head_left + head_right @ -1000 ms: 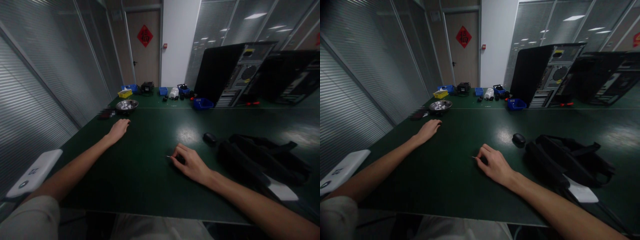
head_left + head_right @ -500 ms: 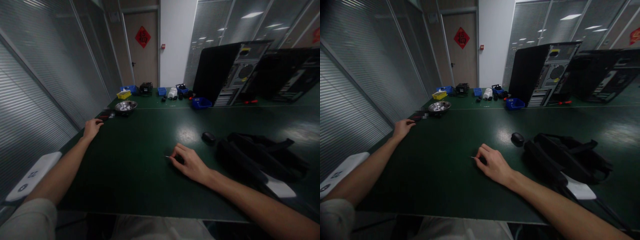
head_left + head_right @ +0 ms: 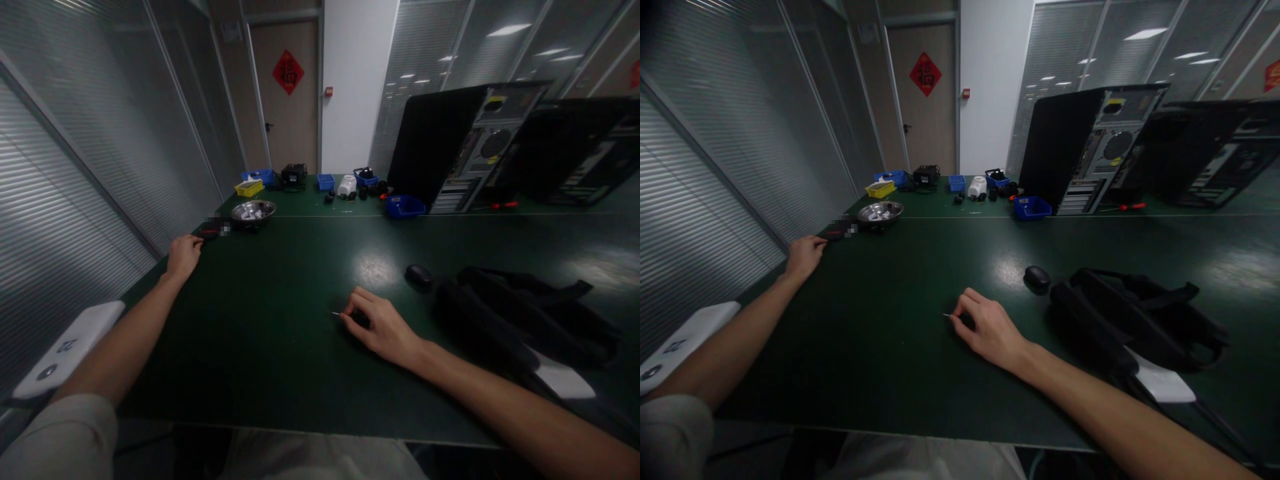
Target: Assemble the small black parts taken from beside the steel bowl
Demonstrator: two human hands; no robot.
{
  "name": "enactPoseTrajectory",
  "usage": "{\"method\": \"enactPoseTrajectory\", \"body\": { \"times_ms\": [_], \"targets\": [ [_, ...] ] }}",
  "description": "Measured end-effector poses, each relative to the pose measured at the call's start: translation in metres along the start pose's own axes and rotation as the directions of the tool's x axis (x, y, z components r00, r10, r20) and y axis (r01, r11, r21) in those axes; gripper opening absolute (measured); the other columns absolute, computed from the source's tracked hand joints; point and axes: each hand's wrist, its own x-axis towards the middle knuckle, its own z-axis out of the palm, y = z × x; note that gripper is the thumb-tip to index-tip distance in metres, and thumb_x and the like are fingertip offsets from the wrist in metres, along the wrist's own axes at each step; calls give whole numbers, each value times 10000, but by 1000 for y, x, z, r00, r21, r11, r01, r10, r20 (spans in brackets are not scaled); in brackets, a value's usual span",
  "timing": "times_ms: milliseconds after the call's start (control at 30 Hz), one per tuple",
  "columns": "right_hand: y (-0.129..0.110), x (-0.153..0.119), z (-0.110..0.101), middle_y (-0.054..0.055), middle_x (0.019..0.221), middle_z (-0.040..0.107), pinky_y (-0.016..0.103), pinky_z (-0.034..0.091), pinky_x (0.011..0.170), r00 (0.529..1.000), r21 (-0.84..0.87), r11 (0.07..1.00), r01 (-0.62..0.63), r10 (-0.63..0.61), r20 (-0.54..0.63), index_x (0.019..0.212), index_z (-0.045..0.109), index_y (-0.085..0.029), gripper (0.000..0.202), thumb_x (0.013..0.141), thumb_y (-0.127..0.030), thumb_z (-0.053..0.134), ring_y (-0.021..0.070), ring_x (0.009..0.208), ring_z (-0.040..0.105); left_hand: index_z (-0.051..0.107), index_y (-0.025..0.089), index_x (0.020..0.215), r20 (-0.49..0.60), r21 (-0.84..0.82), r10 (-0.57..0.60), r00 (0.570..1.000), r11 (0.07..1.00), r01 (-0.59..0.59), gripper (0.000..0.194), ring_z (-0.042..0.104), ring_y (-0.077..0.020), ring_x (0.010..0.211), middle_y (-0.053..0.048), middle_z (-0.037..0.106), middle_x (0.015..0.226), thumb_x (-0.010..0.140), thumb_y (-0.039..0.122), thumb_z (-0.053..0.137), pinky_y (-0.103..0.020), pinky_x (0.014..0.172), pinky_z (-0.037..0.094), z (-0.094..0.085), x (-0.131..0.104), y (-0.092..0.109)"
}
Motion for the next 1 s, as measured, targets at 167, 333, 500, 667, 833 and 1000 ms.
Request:
{"method": "enactPoseTrajectory", "body": {
  "times_ms": [167, 333, 500, 667, 833, 1000],
  "targets": [
    [-2, 1, -1, 18, 949, 591, 282, 443, 654, 1000, -13, 1000, 4, -4, -6, 930, 615, -208, 63, 988, -228, 605, 143, 755, 582, 745, 140, 1136, -15, 84, 38, 999, 996, -37, 353, 613, -325, 1149, -153, 681, 1213, 945, 191, 452, -451, 1091, 447, 7, 3, -2],
    [-2, 1, -1, 21, 965, 593, 278, 449, 646, 1000, -1, 1000, 6, -6, 1, 942, 620, -212, 67, 995, -248, 603, 143, 759, 587, 734, 152, 1132, -55, 91, 4, 999, 996, 1, 326, 607, -335, 1133, -155, 645, 1181, 947, 235, 479, -460, 1079, 454, 8, 3, -3],
    [-1, 1, 0, 19, 962, 596, 275, 449, 639, 1000, -4, 1000, 0, 0, 8, 942, 621, -210, 62, 989, -251, 615, 139, 748, 588, 740, 147, 1019, -58, 113, -16, 998, 993, 22, 299, 607, -339, 1091, -165, 647, 1144, 962, 280, 478, -475, 1031, 475, 7, 2, -4],
    [-1, 1, 1, 20, 955, 595, 272, 441, 634, 1000, -8, 1000, 6, -6, 4, 942, 620, -209, 62, 990, -247, 608, 136, 736, 583, 754, 147, 1024, -35, 288, -14, 999, 957, 24, 327, 604, -400, 1101, -192, 674, 1091, 965, 315, 480, -527, 963, 473, 3, 1, 4],
    [-1, 1, 0, 18, 951, 594, 268, 437, 634, 1000, -8, 1000, 8, -8, 11, 934, 618, -209, 74, 994, -250, 607, 134, 734, 580, 753, 134, 1012, -2, 374, -42, 999, 927, 40, 315, 635, -391, 1051, -189, 702, 990, 967, 287, 481, -533, 965, 462, 1, 3, 11],
    [-1, 0, 0, 20, 964, 595, 268, 440, 635, 1000, -7, 1000, 5, -5, 14, 948, 616, -210, 66, 995, -256, 610, 134, 734, 580, 755, 146, 1019, -87, 175, -99, 991, 978, 114, 312, 602, -391, 1143, -198, 697, 1125, 952, 331, 513, -507, 993, 467, 8, 2, 2]
  ]
}}
